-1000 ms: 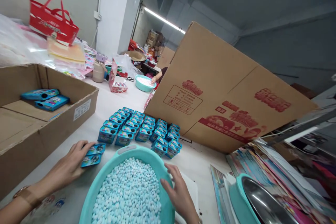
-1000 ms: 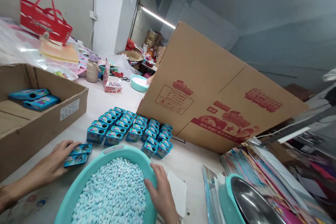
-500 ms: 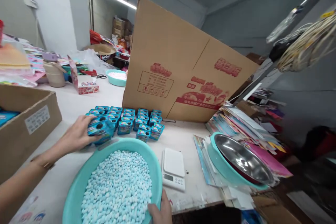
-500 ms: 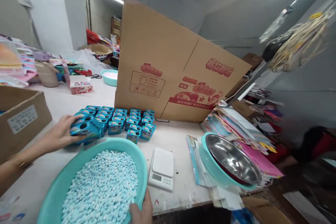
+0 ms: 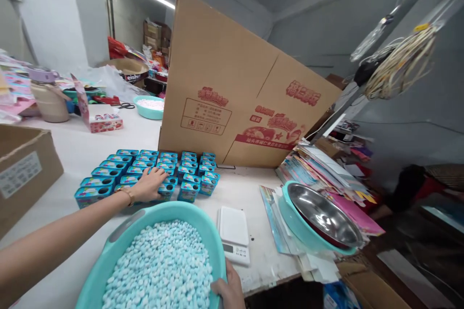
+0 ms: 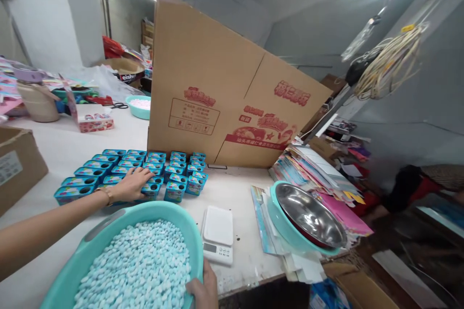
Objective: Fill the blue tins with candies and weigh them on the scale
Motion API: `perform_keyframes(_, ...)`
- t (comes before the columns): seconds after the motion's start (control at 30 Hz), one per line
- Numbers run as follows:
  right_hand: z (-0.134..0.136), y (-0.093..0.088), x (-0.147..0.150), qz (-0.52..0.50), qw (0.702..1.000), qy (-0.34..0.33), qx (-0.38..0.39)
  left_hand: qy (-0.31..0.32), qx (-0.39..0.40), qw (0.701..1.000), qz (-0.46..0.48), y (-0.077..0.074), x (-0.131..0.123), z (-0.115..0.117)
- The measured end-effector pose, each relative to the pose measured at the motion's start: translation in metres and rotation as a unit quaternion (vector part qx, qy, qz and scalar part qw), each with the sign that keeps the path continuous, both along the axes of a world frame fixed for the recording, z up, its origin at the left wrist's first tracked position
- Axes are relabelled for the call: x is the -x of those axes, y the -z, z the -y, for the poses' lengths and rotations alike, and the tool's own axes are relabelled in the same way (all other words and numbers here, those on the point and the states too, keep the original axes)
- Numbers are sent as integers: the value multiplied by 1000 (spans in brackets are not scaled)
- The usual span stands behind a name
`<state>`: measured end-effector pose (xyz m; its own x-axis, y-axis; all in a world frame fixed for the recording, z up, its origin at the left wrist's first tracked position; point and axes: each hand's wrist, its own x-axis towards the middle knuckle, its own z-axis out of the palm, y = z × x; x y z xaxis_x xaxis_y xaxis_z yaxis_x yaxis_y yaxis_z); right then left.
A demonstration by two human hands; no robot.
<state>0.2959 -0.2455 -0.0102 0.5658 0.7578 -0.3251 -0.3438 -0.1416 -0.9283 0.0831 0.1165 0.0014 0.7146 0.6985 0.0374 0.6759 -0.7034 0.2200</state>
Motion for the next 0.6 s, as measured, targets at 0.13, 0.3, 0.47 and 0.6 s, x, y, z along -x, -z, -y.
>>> perform_keyframes(0.13, -27, -12, -2, 34, 999, -4, -1, -15, -20, 1000, 8, -3, -2, 14)
perform_keyframes(0.3, -58, -11, -14, 41, 998, -41, 25, -70, -32, 996, 55, -56, 29, -4)
perform_keyframes(0.47, -75, -11, -24, 89, 991, -90, 45, -158, -60, 979, 111, -137, 151, -39)
perform_keyframes(0.6, -76, -24, -29, 236, 958, -149, 67, -264, -39, 958, 106, -168, 284, -30)
